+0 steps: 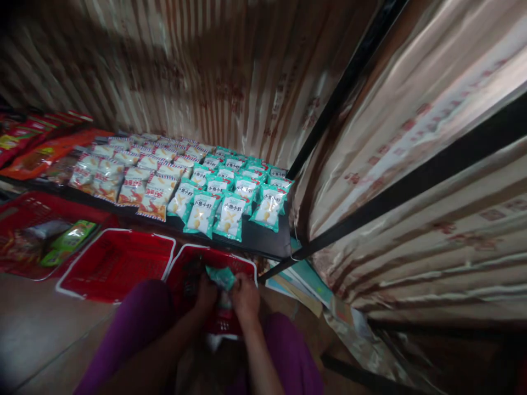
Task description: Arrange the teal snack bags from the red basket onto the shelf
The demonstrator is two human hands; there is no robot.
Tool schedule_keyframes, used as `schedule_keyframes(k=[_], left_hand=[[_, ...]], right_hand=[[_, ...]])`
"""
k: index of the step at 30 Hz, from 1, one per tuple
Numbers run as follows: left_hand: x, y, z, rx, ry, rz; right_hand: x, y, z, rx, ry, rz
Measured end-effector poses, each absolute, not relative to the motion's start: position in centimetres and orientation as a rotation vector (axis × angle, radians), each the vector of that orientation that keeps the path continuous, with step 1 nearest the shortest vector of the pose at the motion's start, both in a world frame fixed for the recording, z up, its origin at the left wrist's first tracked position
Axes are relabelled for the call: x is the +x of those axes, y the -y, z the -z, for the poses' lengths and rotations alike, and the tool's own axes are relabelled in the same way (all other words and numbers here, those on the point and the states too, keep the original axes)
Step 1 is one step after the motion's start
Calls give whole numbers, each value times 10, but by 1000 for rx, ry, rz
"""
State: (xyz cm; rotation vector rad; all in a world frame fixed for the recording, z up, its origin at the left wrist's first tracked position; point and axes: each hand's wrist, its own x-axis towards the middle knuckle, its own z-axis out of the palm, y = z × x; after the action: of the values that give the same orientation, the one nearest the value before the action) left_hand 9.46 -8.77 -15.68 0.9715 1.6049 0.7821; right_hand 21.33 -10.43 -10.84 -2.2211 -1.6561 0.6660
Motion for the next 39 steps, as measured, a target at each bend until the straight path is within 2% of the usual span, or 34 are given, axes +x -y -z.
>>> schedule_keyframes(k=[9, 15, 24, 33, 39], left_hand=[[58, 151, 42, 807, -1135, -1216], [50, 183, -17, 583, -946, -1229], [50, 206, -61, 585, -818, -1283], [42, 219, -57, 723, -916, -1231], [44, 231, -61, 646, -821, -1199]], right_hand=[[241, 143, -23, -1699, 1456, -619], [239, 153, -78, -1549, 1330, -753], [242, 164, -113, -1440, 1277, -857], [236, 158, -123, -1425, 1258, -816], [233, 155, -124, -1423, 1287, -786]])
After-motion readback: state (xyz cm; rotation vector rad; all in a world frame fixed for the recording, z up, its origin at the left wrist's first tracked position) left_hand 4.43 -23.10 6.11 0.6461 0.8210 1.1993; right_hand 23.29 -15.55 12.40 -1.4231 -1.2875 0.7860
